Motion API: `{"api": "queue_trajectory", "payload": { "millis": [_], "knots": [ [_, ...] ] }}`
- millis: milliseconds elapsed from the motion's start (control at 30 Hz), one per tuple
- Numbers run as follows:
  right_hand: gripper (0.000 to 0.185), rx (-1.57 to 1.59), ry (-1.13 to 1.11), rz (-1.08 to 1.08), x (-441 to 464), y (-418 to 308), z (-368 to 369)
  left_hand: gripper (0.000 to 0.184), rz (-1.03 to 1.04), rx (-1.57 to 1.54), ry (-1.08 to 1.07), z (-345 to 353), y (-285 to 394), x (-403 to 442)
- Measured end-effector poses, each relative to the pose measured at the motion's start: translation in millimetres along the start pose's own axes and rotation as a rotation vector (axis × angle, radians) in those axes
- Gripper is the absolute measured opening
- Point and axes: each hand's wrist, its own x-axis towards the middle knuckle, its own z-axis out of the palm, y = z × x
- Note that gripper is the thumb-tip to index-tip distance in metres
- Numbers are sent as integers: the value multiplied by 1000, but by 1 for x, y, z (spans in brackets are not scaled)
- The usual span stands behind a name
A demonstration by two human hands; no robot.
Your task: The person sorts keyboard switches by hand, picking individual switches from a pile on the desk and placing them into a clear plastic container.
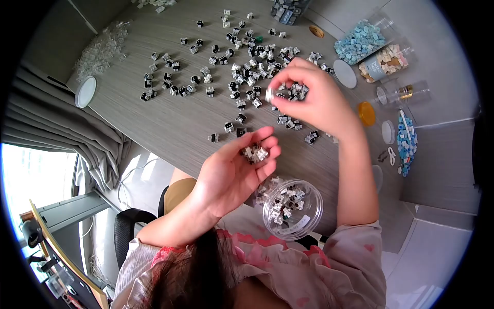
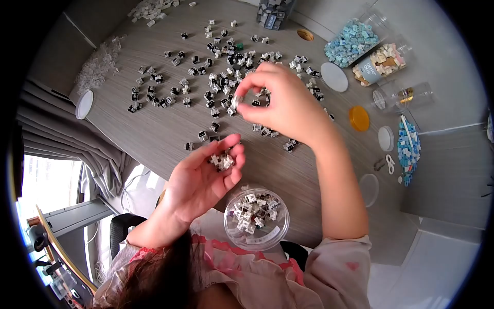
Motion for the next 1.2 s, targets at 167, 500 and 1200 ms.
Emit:
{"api": "queue_trajectory", "payload": {
  "millis": [167, 500, 1200],
  "knots": [
    [16, 140, -177, -86, -6, -13, -14, 31, 10, -56, 63, 9, 4, 4],
    [22, -438, -94, -159, 45, 31, 24, 33, 95, -163, -69, -4, 20, 2],
    [21, -14, -131, -266, 40, -19, -1, 36, 213, -178, -78, 2, 41, -4]
  ]
}}
